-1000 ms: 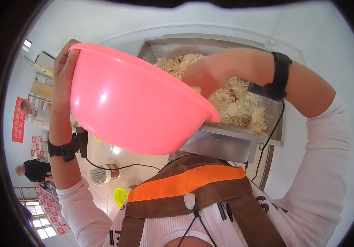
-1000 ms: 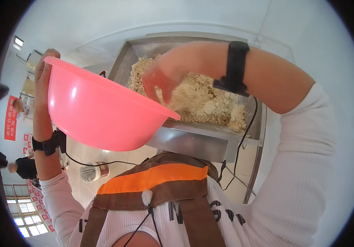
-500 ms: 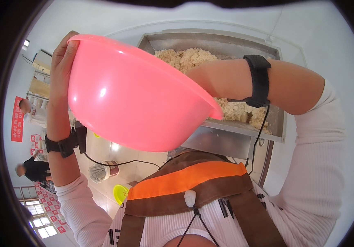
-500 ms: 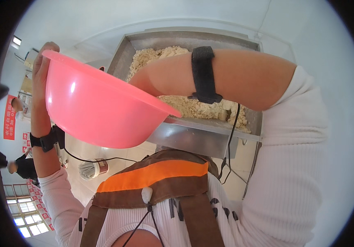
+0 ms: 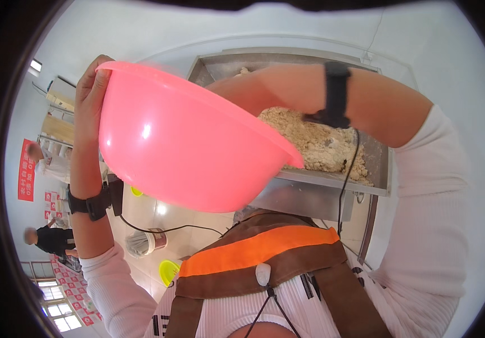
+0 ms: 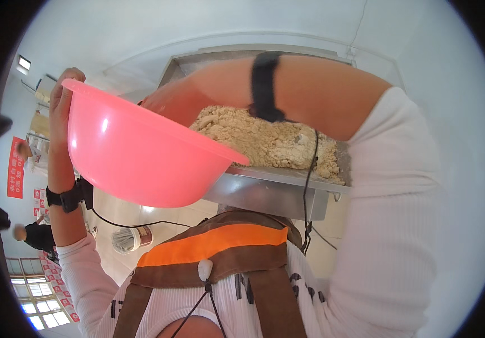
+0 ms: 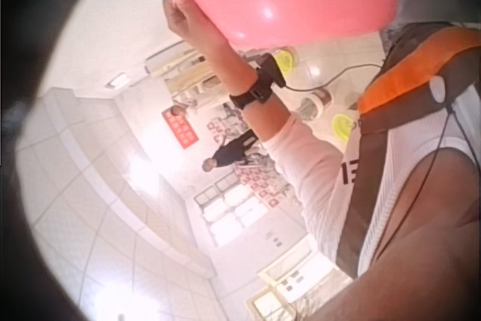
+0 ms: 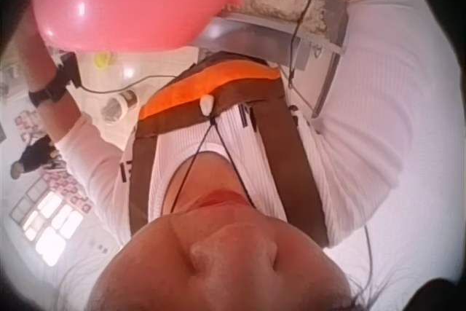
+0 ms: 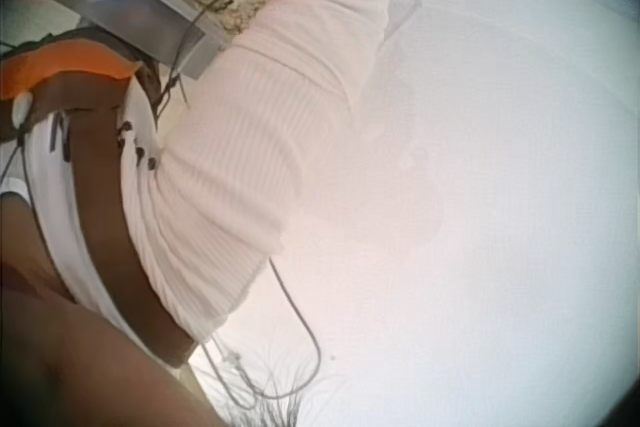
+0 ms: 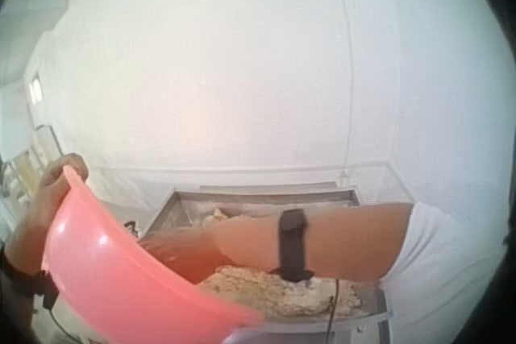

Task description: The person mixes crumbly dough in a metal tray by hand, breaking up clumps and spreading the mixture. They then transfer some dough into a pink bowl and pour it back into the tray.

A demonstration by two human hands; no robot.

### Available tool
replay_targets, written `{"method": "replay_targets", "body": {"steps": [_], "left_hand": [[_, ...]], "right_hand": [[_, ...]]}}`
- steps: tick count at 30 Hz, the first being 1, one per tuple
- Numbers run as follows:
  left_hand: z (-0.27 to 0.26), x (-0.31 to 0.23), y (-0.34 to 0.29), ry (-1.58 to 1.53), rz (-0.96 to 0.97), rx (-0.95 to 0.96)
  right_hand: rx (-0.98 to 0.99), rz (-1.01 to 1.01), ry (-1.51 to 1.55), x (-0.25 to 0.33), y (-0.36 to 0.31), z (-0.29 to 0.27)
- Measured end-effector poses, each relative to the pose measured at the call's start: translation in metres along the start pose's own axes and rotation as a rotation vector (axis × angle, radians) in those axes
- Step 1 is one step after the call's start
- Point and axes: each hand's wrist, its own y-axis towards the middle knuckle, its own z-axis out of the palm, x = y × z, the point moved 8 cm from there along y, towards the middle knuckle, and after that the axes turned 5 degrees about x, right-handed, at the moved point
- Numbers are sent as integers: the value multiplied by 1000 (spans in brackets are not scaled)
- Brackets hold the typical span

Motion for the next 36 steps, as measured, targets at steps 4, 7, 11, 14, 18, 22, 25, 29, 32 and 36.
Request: {"method": "replay_targets", "body": {"steps": [4,7,11,14,18,22,25,29,32,36], "left_hand": [[-1,2,-5,-17,14,-6],[-8,6,-11,46,51,-14],[-19,19,-19,-32,54,-23],[-22,14,-19,-60,159,32],[-31,-5,-13,10,315,43],[-46,-19,-7,69,529,64],[-65,-9,-3,164,544,-48],[-70,22,3,-198,355,-75],[-76,44,-1,23,108,-296],[-77,59,-12,252,-25,-288]], "right_hand": [[104,-20,-58,-9,15,25],[161,-18,-101,-19,20,42],[185,18,-180,-36,13,52],[23,92,-202,-55,-23,38],[-116,481,241,-92,-68,53],[-248,734,970,-90,-86,79],[-436,634,1310,-66,-91,78],[-644,553,1365,-50,-103,75],[-907,272,1553,-52,-101,70],[-1135,382,1449,-69,-108,69]]}}
